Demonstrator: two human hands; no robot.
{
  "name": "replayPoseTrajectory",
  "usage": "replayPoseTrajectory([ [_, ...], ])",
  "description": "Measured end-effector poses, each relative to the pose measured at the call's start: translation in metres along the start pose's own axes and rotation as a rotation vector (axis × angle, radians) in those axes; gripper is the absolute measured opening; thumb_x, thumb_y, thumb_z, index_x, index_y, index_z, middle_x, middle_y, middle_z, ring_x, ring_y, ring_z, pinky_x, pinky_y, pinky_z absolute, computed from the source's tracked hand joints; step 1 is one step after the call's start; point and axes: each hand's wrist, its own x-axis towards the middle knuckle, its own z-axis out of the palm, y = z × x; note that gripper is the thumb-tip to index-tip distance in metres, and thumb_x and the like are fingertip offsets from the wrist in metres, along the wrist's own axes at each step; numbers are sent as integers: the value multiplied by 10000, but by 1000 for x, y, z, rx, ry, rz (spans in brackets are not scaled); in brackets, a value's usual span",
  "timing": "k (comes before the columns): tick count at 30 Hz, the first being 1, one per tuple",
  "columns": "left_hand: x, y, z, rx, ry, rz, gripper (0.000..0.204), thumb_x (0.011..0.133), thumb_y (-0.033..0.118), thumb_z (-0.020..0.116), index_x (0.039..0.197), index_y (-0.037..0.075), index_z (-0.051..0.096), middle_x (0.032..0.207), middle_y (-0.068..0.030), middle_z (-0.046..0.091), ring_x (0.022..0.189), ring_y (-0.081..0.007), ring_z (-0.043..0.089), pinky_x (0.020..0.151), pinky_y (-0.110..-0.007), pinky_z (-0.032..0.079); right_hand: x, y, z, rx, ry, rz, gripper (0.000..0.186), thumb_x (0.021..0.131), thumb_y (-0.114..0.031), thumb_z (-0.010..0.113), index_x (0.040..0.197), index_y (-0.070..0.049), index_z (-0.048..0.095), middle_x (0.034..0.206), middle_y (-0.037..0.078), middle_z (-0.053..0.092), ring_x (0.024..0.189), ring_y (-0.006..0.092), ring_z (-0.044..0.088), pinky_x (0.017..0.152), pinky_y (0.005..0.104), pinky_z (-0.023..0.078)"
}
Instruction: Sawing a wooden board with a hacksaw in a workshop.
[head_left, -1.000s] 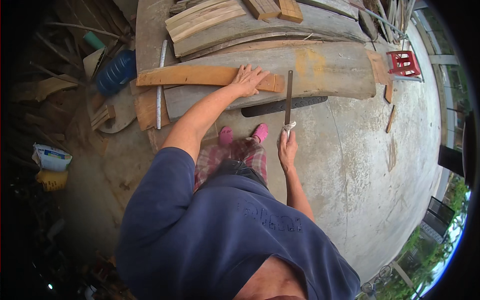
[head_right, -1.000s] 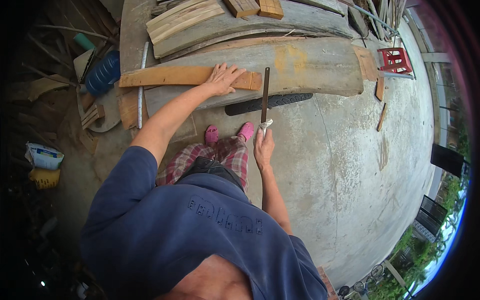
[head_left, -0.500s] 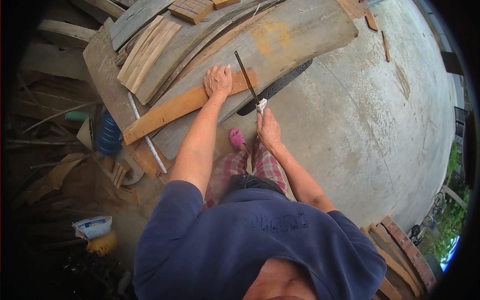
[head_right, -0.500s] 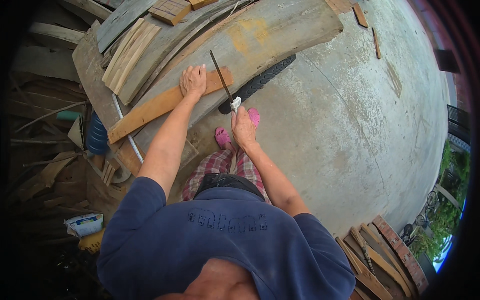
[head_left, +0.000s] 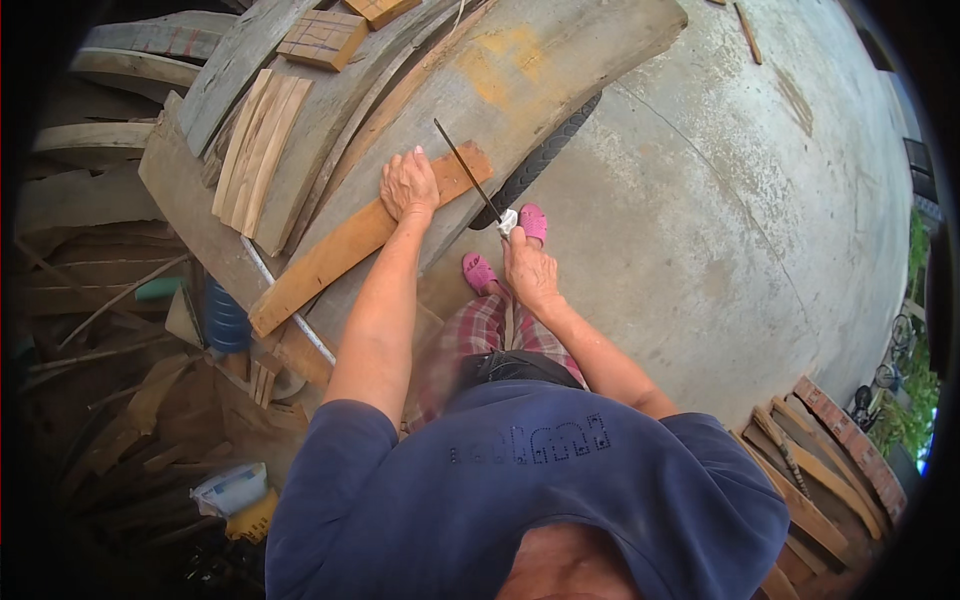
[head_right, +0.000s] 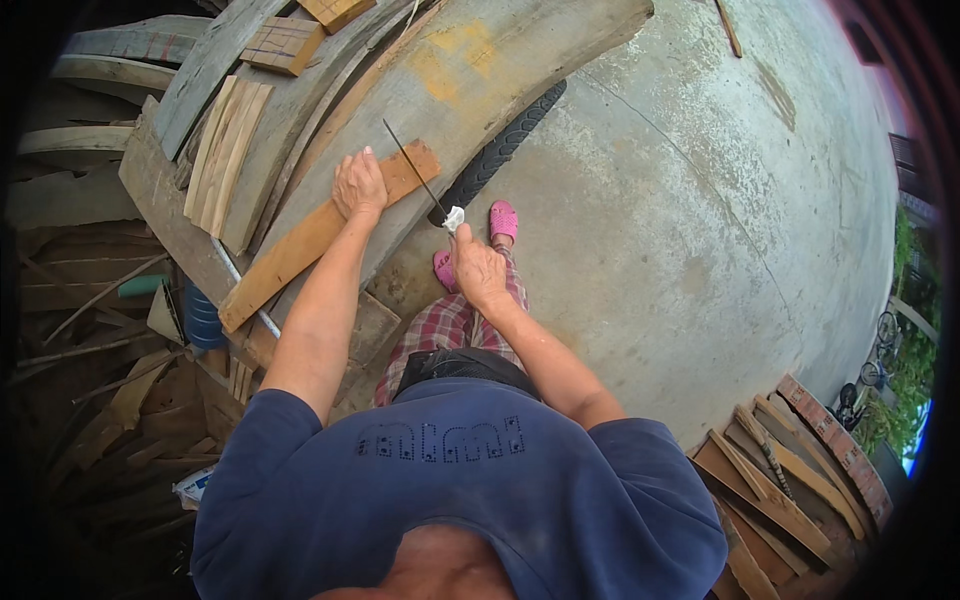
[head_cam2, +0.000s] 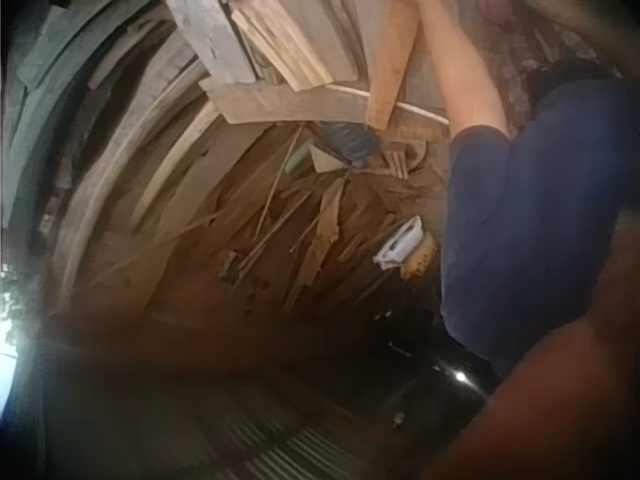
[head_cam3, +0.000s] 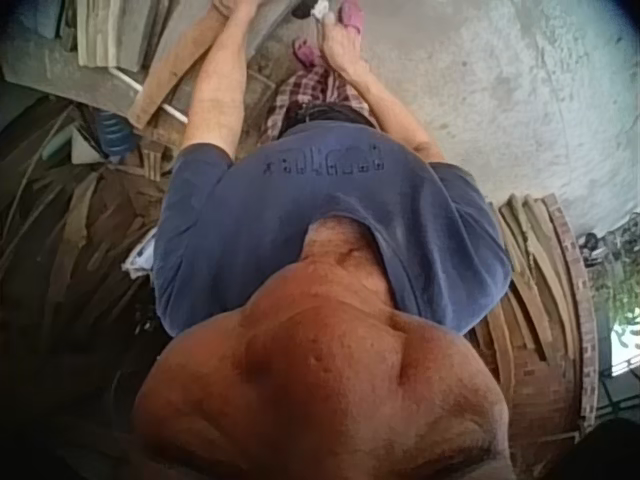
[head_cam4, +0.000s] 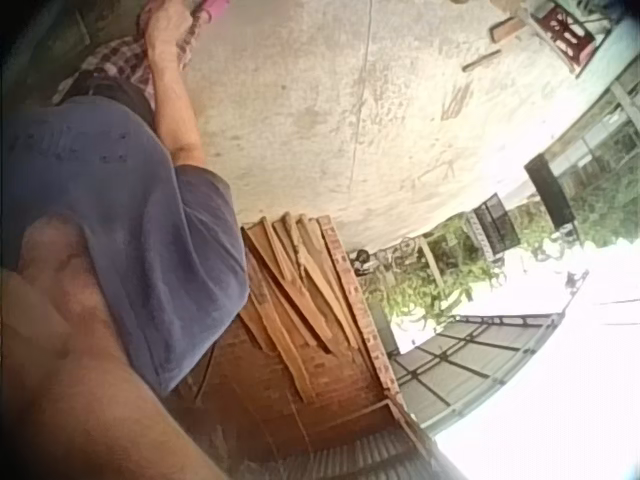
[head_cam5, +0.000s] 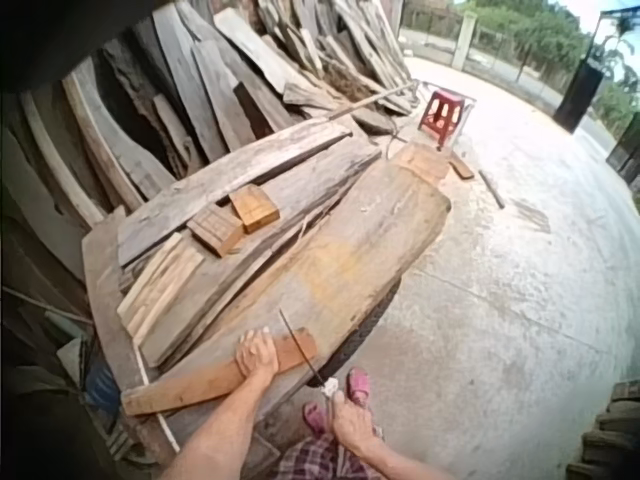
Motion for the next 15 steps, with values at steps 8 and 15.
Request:
replayPoseTrajectory([
  [8, 7, 10, -4, 5, -61, -5, 482, 978, 431, 385, 955, 74, 709, 985, -156, 656, 972, -343, 591, 873, -460, 454, 68, -20, 10, 42, 75, -39, 206, 968, -252, 476, 982, -54, 422, 714, 229, 641, 673, 441, 642, 588, 546, 488],
  [15, 23, 12, -16, -16, -180, 64, 530, 973, 444, 370, 942, 41, 713, 979, -206, 676, 950, -391, 636, 832, -491, 483, 64, -15, 12, 83, 78, -85, 206, 967, -247, 476, 988, -51, 415, 712, 237, 637, 667, 448, 635, 589, 549, 487],
])
